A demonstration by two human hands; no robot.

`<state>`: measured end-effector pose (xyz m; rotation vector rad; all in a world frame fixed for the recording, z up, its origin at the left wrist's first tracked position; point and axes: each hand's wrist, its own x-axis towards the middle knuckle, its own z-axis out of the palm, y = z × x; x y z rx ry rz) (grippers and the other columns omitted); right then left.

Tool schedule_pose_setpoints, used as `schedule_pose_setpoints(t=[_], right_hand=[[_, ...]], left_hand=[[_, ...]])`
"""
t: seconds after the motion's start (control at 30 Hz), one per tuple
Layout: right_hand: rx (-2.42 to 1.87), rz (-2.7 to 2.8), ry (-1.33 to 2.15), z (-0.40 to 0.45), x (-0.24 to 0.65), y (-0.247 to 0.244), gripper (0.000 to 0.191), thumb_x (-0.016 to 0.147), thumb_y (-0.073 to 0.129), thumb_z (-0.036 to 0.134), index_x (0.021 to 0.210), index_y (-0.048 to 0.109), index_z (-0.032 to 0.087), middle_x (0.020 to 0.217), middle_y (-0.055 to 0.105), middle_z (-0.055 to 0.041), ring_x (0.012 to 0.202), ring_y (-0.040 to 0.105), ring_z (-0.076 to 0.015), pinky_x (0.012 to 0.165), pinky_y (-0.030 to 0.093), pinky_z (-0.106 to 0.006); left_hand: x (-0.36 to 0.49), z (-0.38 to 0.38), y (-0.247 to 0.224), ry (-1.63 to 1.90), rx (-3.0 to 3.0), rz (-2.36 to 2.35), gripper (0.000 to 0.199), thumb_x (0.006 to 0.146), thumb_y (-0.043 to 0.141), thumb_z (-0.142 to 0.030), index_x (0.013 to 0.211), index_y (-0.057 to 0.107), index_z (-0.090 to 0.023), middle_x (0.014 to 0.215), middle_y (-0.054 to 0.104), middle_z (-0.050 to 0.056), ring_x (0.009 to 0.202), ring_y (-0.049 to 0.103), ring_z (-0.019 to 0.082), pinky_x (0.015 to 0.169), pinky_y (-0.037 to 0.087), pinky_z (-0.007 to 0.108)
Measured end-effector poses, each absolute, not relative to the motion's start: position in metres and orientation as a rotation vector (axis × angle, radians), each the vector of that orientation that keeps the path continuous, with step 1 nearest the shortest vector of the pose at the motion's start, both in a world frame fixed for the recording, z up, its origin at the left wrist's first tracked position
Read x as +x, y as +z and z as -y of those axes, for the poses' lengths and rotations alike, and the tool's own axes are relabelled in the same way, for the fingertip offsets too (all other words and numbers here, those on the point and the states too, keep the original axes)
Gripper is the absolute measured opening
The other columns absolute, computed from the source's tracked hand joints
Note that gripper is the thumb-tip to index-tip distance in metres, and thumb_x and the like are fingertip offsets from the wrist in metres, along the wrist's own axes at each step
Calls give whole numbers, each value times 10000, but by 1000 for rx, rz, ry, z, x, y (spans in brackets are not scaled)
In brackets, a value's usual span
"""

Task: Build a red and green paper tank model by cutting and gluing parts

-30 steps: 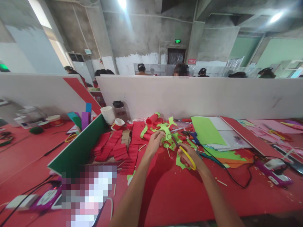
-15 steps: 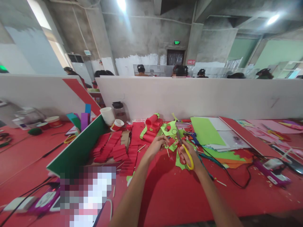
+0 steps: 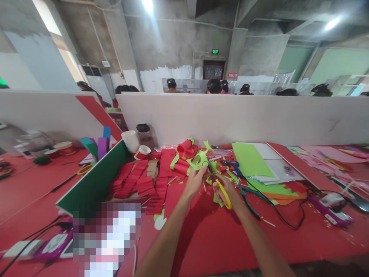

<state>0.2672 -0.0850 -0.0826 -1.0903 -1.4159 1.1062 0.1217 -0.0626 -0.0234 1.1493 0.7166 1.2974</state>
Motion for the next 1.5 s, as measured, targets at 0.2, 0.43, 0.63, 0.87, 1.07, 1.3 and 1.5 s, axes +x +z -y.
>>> schedule_pose_setpoints(t=[0.2, 0.43, 0.63, 0.87, 1.07, 1.3, 1.5], right_hand=[[-1088, 1498, 1148, 91, 267, -73, 499, 796, 631, 595, 1089, 573, 195, 503, 378, 86, 344, 312, -66, 310, 287, -179], [-1084, 1553, 1166, 92, 269, -69, 529, 803, 610, 625, 1095, 555, 187, 515, 353, 93, 352, 301, -64, 329, 249, -180], [-1074, 1607, 1136, 94, 270, -61, 543, 801, 586, 666, 1037, 575, 177, 521, 331, 90, 385, 268, -66, 368, 225, -200], [-1083, 1650, 1111, 103, 267, -45, 626, 792, 540, 727, 1036, 583, 152, 525, 366, 77, 402, 308, -76, 392, 263, -210], [-1096, 1646, 1099, 102, 267, -46, 615, 806, 531, 717, 1038, 583, 150, 508, 361, 85, 385, 304, -72, 378, 257, -205], [-1108, 1624, 1129, 99, 270, -52, 567, 805, 547, 698, 1028, 576, 178, 531, 393, 76, 349, 289, -64, 338, 248, -206], [-1122, 1593, 1135, 100, 268, -52, 569, 790, 558, 707, 1021, 587, 188, 508, 367, 79, 343, 293, -70, 326, 251, -208]], left_hand=[[121, 55, -26, 1352, 1170, -722, 402, 751, 677, -482, 639, 440, -178, 518, 360, -78, 458, 300, 49, 461, 229, 208], [112, 53, -23, 1288, 1264, -797, 325, 787, 621, -403, 628, 450, -176, 497, 381, -68, 457, 318, 58, 466, 223, 216], [106, 56, -16, 1215, 1344, -805, 291, 782, 598, -347, 606, 435, -182, 487, 398, -61, 456, 330, 66, 476, 232, 225], [101, 54, -15, 1157, 1393, -802, 306, 767, 568, -352, 579, 388, -192, 487, 364, -59, 474, 311, 73, 492, 237, 236], [98, 52, -17, 1126, 1398, -827, 325, 771, 562, -360, 563, 380, -189, 485, 358, -59, 475, 300, 72, 497, 230, 241], [99, 54, -16, 1128, 1372, -801, 365, 785, 590, -438, 572, 445, -179, 474, 390, -53, 457, 321, 71, 487, 227, 243], [104, 51, -23, 1186, 1360, -818, 419, 786, 611, -500, 565, 491, -166, 443, 379, -56, 427, 307, 64, 464, 200, 242]])
